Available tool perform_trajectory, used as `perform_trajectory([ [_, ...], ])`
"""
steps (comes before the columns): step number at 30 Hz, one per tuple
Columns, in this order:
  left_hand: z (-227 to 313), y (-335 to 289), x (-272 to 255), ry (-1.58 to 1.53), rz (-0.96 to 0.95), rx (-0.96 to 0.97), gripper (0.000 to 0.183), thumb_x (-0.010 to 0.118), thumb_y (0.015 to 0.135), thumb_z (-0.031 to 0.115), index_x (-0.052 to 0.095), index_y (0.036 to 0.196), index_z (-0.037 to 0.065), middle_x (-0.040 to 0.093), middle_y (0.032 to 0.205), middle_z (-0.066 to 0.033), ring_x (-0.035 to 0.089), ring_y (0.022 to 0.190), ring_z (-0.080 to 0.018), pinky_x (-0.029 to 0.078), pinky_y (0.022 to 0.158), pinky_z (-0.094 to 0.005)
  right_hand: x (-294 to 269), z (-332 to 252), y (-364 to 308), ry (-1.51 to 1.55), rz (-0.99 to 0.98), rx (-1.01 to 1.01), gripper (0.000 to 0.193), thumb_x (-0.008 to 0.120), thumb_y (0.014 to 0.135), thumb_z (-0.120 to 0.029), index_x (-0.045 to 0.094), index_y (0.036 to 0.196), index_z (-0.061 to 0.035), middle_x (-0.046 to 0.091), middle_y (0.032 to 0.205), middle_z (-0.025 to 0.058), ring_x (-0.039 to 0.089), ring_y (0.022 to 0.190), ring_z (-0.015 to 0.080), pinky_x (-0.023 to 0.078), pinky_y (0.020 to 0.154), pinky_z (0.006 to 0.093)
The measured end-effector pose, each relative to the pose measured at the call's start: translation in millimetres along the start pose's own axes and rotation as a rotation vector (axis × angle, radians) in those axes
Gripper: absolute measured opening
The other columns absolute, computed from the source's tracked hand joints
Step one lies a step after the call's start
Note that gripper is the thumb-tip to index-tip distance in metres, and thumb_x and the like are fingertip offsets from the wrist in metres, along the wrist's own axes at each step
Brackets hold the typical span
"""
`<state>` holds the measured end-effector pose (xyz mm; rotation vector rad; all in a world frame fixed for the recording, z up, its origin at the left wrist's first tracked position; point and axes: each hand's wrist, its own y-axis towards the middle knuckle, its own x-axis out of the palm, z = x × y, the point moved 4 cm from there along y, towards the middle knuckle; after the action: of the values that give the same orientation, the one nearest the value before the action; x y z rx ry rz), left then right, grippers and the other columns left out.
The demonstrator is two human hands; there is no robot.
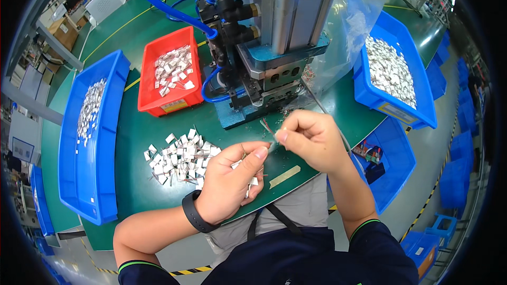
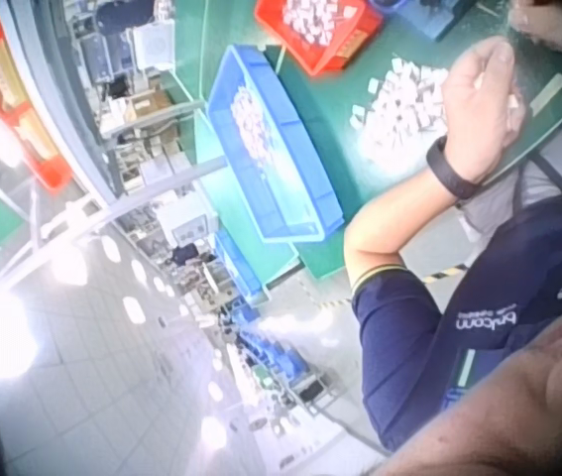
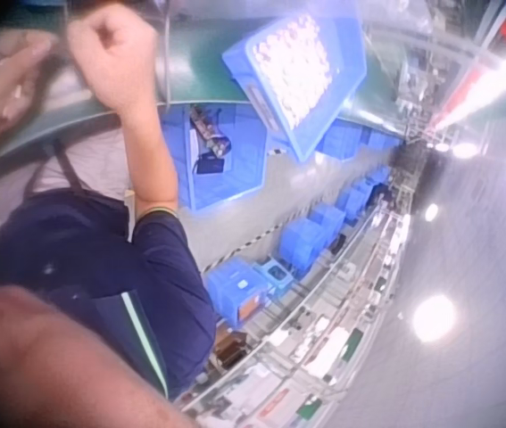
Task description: The person pours small white rectangular components from a blue bin onto a green workbench. They then pick up the components one by one and insert them into a vertical machine fixture, pressing them down to process or secure them. The person repeats this insertion process for multiple components throughout the clip.
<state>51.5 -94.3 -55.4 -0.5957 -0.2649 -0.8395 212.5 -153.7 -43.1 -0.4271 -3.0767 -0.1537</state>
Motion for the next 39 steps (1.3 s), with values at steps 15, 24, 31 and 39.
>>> perform_trajectory([
  [15,-0.3,1.5,-2.0,-0.076,-0.004,0.021,0.023,0.056,0.096,0.02,0.058,0.113,0.004,0.054,0.067,-0.0032,0.046,0.044,-0.0096,0.028,0.036,-0.0211,12.9,4.4,-8.2,-0.08,-0.171,-0.03,0.014,0.064,0.09,-0.01,0.06,0.081,-0.0001,0.056,0.07,-0.0027,0.046,0.062,0.0013,0.038,0.052,0.0195],
  [24,-1.1,1.8,-1.2,-0.043,0.0,0.007,0.021,0.055,0.096,0.02,0.057,0.111,0.005,0.052,0.068,-0.005,0.045,0.043,-0.0116,0.027,0.034,-0.0222,-14.6,-13.9,17.7,-0.014,0.102,0.129,0.021,0.06,0.09,-0.017,0.06,0.078,-0.0008,0.056,0.065,-0.0006,0.049,0.058,0.0045,0.038,0.051,0.0216],
  [31,-1.4,1.8,-1.7,-0.03,-0.013,0.005,0.02,0.055,0.096,0.019,0.057,0.109,0.004,0.052,0.067,-0.0051,0.045,0.042,-0.0117,0.027,0.034,-0.0224,-16.6,-7.0,29.7,0.02,0.271,0.078,0.019,0.063,0.085,-0.014,0.059,0.074,0.0015,0.053,0.057,0.0027,0.037,0.041,0.0029,0.026,0.036,0.0192],
  [39,-2.4,2.4,-2.4,-0.02,-0.013,0.0,0.02,0.055,0.096,0.02,0.057,0.109,0.005,0.052,0.066,-0.0048,0.045,0.043,-0.0115,0.028,0.035,-0.0221,-18.1,-4.2,32.0,0.013,0.247,0.094,0.022,0.062,0.086,-0.016,0.061,0.071,0.0002,0.055,0.058,0.0021,0.045,0.049,0.0049,0.033,0.044,0.0212],
])
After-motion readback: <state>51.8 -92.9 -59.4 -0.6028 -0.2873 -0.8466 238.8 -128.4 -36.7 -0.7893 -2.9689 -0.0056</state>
